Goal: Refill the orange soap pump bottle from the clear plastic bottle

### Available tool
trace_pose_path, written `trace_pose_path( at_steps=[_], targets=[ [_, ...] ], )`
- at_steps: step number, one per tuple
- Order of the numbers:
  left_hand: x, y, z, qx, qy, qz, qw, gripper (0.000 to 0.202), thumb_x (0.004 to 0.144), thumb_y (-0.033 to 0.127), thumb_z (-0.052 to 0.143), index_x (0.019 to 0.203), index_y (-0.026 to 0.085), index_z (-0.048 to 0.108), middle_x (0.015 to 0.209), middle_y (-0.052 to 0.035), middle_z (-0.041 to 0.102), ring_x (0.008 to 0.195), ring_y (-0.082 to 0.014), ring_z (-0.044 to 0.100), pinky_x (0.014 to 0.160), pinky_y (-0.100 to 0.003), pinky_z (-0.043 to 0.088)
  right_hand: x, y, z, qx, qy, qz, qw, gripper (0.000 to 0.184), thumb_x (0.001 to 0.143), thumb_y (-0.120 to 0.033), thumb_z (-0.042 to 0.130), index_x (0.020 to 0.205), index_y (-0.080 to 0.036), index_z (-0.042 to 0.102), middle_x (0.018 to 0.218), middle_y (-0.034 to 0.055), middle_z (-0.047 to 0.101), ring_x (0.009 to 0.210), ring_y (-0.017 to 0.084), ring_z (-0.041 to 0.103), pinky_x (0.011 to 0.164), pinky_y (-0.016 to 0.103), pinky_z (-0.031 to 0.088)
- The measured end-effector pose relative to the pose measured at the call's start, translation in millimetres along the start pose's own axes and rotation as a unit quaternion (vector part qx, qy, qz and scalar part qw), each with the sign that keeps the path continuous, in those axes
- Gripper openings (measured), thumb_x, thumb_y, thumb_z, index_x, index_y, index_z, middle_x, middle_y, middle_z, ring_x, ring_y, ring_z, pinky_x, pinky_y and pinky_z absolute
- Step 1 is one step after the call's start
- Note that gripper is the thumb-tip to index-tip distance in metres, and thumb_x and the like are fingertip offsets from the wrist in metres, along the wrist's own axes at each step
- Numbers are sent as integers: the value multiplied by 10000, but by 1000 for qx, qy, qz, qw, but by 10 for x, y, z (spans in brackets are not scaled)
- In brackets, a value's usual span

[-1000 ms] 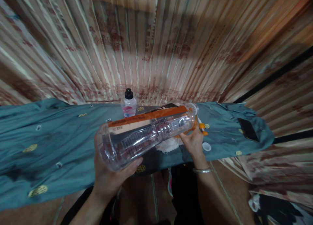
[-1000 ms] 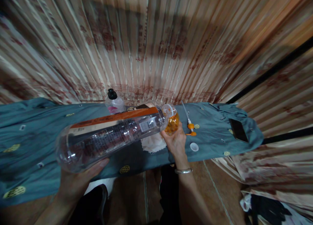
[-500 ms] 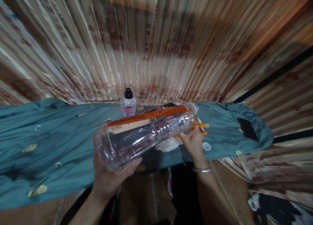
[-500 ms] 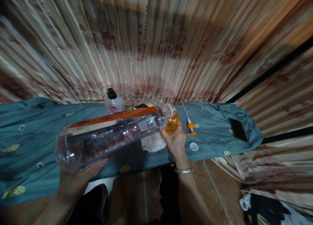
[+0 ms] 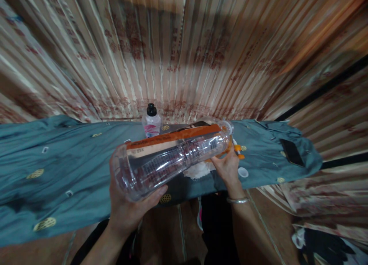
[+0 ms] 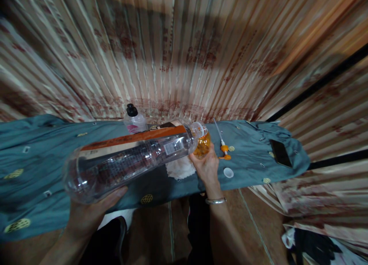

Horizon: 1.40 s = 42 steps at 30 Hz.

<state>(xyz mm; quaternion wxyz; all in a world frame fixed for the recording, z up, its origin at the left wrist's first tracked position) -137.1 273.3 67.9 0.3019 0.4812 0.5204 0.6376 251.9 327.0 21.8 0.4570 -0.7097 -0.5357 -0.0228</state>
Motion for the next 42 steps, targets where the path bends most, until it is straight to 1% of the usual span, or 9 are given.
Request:
trace_pose_path(
  at_steps=[5, 9, 12, 18, 23, 27, 32, 38, 42],
  targets=[
    [15, -3, 68, -6, -21, -36, 999, 1039, 527, 559, 1113, 1438, 292, 692, 1396, -113, 759, 1483, -477, 677, 1328, -739, 496, -5, -14, -11, -5, 1, 4, 1000, 649, 807, -653, 779, 1270, -214, 658, 1094, 203, 871, 970, 411, 846, 866, 564, 710],
    [10, -26, 28, -8, -7, -26, 1000, 1050, 489, 570, 1115, 1415, 288, 707, 1395, -111, 740, 1439, -474, 693, 1339, -752, 471, -6, -30, -10, -1, 1, 3, 1000, 626, 827, -677, 769, 1250, -231, 652, 1091, 187, 869, 965, 398, 843, 862, 541, 705],
    [6, -40, 2, -4, -2, -30, 1000, 1038, 471, 549, 1121, 1392, 304, 710, 1342, -96, 745, 1445, -474, 690, 1331, -754, 480, -4, -34, -14, 1, 4, 0, 1000, 642, 832, -696, 761, 1247, -219, 654, 1089, 191, 862, 968, 392, 840, 852, 508, 701],
    [2, -29, 7, 0, -7, -35, 999, 929, 460, 524, 1124, 1281, 300, 750, 1226, -64, 746, 1348, -456, 742, 1349, -746, 461, -2, -24, -20, 0, 5, -2, 1000, 658, 817, -690, 747, 1252, -204, 658, 1059, 192, 862, 930, 395, 837, 830, 524, 703],
    [16, 1, 18, -3, -7, -36, 999, 1045, 459, 534, 1121, 1404, 332, 722, 1334, -79, 748, 1409, -462, 713, 1322, -732, 506, -8, -28, -20, -7, 8, -9, 1000, 634, 830, -682, 736, 1265, -230, 650, 1077, 179, 870, 935, 384, 838, 838, 531, 703],
    [13, 18, 31, -10, -5, -37, 999, 986, 490, 515, 1118, 1370, 312, 722, 1348, -92, 753, 1463, -466, 684, 1355, -710, 476, -6, -26, -30, -8, 12, -3, 1000, 680, 810, -707, 753, 1263, -210, 657, 1065, 194, 872, 937, 398, 845, 837, 538, 703],
    [-1, -7, -2, -6, 9, -23, 1000, 1008, 474, 532, 1119, 1360, 309, 693, 1338, -89, 752, 1493, -480, 664, 1378, -729, 434, 0, -48, -21, -2, -3, 0, 1000, 650, 838, -721, 751, 1247, -226, 648, 1067, 184, 872, 939, 392, 840, 847, 529, 699],
    [0, 8, -5, -3, 4, -34, 999, 1066, 464, 499, 1128, 1419, 316, 691, 1442, -109, 743, 1564, -491, 612, 1378, -724, 434, 1, -56, -23, 0, 0, -3, 1000, 636, 837, -713, 723, 1248, -232, 656, 1070, 178, 869, 942, 387, 835, 853, 530, 698],
    [-3, 5, 20, -4, -4, -45, 999, 1088, 487, 549, 1117, 1451, 285, 686, 1394, -122, 748, 1534, -497, 627, 1364, -729, 451, 1, -37, -16, 3, -1, 5, 1000, 677, 819, -723, 733, 1256, -211, 655, 1095, 204, 860, 975, 400, 839, 872, 547, 703]
  ],
)
Point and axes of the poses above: each hand's wrist, its own x-axis towards the middle knuckle, its own z-axis out of the palm, y = z × x, the point moved 10 cm from there along x, towards the middle knuckle
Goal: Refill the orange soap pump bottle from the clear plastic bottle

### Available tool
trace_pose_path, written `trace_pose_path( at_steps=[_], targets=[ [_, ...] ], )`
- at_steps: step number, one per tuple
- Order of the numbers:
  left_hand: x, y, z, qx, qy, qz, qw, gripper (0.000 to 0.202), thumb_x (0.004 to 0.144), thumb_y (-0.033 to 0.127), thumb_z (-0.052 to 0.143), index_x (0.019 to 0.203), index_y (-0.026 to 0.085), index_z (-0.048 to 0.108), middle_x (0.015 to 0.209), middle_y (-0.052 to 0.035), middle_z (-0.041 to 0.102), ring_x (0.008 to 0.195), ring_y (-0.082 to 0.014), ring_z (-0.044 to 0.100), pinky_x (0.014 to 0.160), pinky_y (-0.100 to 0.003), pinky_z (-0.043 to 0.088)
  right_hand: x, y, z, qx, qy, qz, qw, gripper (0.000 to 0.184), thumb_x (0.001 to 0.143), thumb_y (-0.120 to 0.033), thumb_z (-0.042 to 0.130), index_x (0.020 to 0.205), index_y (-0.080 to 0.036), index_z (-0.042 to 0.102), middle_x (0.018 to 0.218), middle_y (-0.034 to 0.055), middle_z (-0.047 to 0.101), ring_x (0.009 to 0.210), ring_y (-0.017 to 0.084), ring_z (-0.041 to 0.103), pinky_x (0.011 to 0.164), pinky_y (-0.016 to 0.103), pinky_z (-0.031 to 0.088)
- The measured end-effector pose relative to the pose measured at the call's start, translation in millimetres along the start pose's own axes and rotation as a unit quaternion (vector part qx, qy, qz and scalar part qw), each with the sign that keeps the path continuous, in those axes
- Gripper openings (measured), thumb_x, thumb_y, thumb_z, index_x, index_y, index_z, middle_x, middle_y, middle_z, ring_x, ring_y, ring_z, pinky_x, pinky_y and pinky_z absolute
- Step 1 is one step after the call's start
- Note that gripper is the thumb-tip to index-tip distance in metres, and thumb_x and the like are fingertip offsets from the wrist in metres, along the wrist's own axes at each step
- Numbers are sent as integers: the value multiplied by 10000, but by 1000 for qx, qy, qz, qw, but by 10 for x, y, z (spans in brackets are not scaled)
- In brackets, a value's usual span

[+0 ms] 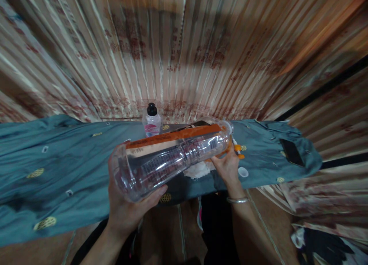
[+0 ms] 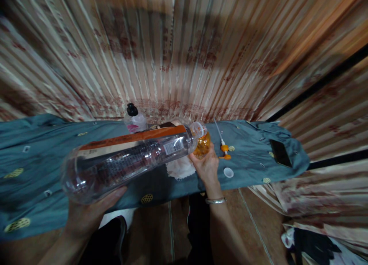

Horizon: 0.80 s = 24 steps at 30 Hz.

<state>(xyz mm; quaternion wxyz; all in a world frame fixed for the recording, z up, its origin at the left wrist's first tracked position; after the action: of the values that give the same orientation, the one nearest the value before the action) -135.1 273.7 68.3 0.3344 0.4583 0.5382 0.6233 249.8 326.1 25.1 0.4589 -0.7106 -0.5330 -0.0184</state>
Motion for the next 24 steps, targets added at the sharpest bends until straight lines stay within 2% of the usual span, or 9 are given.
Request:
trace_pose_path(
  at_steps=[3, 7, 11, 15, 19, 24],
  targets=[
    [5, -3, 15, 3, -6, -2, 1000, 1074, 501, 541, 1120, 1452, 296, 685, 1367, -108, 742, 1493, -484, 654, 1386, -733, 414, 0, 0, 9, 0, -7, -1, 1000, 699, 819, -739, 742, 1258, -201, 657, 1107, 215, 857, 988, 409, 838, 877, 550, 704],
    [19, 48, 17, 6, -4, 6, 1000, 1092, 473, 556, 1117, 1452, 347, 681, 1402, -98, 742, 1467, -493, 670, 1363, -749, 442, 0, 5, 8, -1, -6, -4, 1000, 713, 828, -745, 747, 1274, -197, 653, 1093, 210, 860, 982, 419, 836, 887, 562, 702],
    [18, 62, 18, 9, 0, -1, 1000, 1092, 455, 549, 1120, 1433, 311, 697, 1394, -114, 751, 1466, -503, 674, 1352, -768, 443, -1, 6, 2, -6, -1, -7, 1000, 707, 832, -740, 736, 1290, -207, 656, 1091, 196, 861, 967, 411, 835, 867, 557, 701],
    [15, 55, 21, 4, 2, -2, 1000, 1058, 466, 561, 1118, 1409, 297, 717, 1402, -115, 747, 1483, -493, 662, 1352, -744, 458, -5, -6, -4, -2, -3, -5, 1000, 676, 837, -731, 747, 1274, -224, 654, 1088, 186, 861, 956, 399, 832, 861, 543, 697],
    [14, 72, 31, 14, 4, 7, 1000, 1054, 455, 565, 1120, 1400, 307, 732, 1372, -111, 754, 1448, -501, 676, 1364, -760, 432, -4, -26, -17, -6, 2, -10, 1000, 700, 840, -761, 730, 1259, -203, 673, 1082, 197, 864, 954, 396, 839, 853, 519, 700],
    [5, 33, 27, 5, -2, 0, 1000, 1058, 485, 581, 1113, 1428, 315, 715, 1408, -118, 738, 1426, -496, 687, 1339, -769, 463, 1, -6, 3, -1, -6, -2, 1000, 751, 815, -745, 740, 1292, -172, 655, 1098, 217, 859, 966, 408, 840, 868, 537, 701]
  ],
)
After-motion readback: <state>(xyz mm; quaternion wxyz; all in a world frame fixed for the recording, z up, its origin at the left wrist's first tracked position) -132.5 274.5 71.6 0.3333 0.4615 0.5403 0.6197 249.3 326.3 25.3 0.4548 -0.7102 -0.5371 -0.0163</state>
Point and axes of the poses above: each hand's wrist, its own x-axis towards the middle knuckle, its own z-axis out of the palm, y = z × x, the point moved 10 cm from there along x, towards the middle knuckle
